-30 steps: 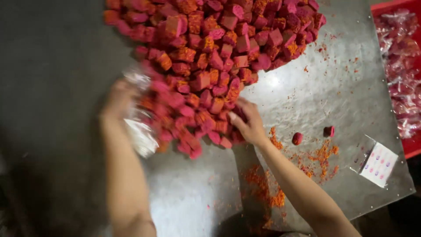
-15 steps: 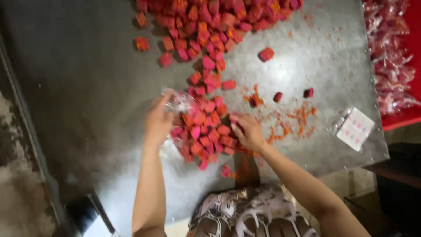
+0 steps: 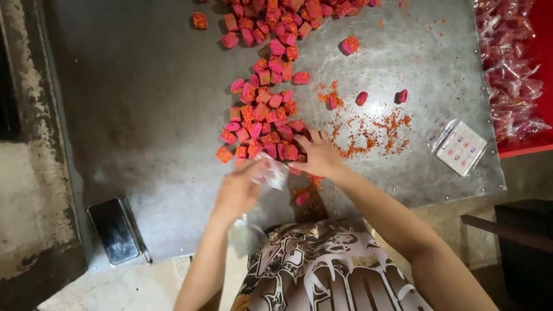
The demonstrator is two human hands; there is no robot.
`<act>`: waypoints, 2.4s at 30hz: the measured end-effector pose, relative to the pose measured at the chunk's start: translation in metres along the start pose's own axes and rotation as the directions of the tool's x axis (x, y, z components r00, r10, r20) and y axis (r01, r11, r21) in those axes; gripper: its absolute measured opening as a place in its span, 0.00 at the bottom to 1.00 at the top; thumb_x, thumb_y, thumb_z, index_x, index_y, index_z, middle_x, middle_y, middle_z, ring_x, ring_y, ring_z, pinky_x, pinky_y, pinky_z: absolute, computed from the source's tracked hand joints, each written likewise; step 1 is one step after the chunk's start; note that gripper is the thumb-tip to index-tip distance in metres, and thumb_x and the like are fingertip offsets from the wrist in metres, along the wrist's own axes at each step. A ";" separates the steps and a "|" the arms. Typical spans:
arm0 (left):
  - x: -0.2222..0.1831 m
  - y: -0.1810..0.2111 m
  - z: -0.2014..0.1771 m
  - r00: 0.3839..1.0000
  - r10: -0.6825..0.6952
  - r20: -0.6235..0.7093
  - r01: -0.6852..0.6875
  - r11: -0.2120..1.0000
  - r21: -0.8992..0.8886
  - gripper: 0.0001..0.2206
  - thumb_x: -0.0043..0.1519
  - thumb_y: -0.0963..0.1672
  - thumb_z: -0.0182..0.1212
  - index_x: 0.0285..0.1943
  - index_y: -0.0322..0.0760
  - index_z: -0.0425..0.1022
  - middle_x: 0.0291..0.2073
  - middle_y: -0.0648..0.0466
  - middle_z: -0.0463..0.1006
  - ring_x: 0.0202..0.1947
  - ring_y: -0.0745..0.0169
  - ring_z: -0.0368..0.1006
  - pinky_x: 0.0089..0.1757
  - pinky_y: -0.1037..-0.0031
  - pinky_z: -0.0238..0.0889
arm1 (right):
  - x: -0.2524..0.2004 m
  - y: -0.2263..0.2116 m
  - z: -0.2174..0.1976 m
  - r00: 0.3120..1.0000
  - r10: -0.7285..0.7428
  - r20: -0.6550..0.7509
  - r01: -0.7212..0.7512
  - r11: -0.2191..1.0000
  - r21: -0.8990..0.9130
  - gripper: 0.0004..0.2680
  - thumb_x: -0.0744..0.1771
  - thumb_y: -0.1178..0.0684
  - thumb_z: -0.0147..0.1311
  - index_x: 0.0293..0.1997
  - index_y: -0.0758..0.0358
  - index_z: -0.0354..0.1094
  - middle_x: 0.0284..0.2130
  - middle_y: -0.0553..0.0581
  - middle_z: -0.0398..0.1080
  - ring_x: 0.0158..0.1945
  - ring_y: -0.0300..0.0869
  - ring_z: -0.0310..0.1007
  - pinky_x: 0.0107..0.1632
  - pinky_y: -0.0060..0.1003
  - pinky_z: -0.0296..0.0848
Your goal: The person opens a plastic bag and fills it with pink and orange food pieces from a pile on a metal table. They repeat this process, twisting the bags closed and setting them aside.
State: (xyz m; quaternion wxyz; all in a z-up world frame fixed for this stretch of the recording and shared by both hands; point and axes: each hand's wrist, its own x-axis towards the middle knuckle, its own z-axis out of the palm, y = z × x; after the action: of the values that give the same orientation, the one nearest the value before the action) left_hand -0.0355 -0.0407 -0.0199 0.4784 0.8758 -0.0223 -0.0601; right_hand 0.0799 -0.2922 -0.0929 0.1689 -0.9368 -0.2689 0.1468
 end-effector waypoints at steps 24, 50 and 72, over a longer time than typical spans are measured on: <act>-0.028 0.028 0.073 0.968 0.025 0.250 -0.031 0.999 0.022 0.27 0.53 0.37 0.56 0.66 0.36 0.69 0.62 0.46 0.72 0.57 0.41 0.71 0.56 0.58 0.63 | -0.010 0.010 0.038 0.932 0.020 -0.361 -0.026 1.000 -0.011 0.20 0.59 0.55 0.62 0.58 0.54 0.69 0.64 0.70 0.58 0.57 0.66 0.63 0.56 0.56 0.69; 0.018 0.073 0.043 0.967 0.079 0.242 -0.099 0.992 0.073 0.38 0.49 0.37 0.57 0.75 0.39 0.57 0.75 0.52 0.56 0.68 0.41 0.61 0.59 0.55 0.58 | -0.095 -0.038 -0.075 0.787 0.007 0.618 -0.507 -0.563 0.653 0.16 0.68 0.44 0.50 0.58 0.61 0.69 0.50 0.61 0.74 0.51 0.49 0.76 0.51 0.47 0.75; 0.034 0.059 0.044 0.980 0.119 0.158 -0.110 0.992 -0.061 0.35 0.55 0.39 0.62 0.75 0.32 0.57 0.75 0.47 0.57 0.70 0.43 0.62 0.64 0.58 0.55 | -0.089 -0.054 -0.072 0.939 0.220 0.265 -0.338 0.741 0.581 0.21 0.65 0.45 0.54 0.67 0.45 0.60 0.44 0.49 0.76 0.46 0.43 0.77 0.51 0.39 0.74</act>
State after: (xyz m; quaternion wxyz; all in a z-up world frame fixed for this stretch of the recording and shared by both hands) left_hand -0.0060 -0.1128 0.0035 0.5000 0.8527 -0.1098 -0.1039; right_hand 0.0096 -0.3159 0.0096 0.4173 -0.8419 -0.0761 0.3337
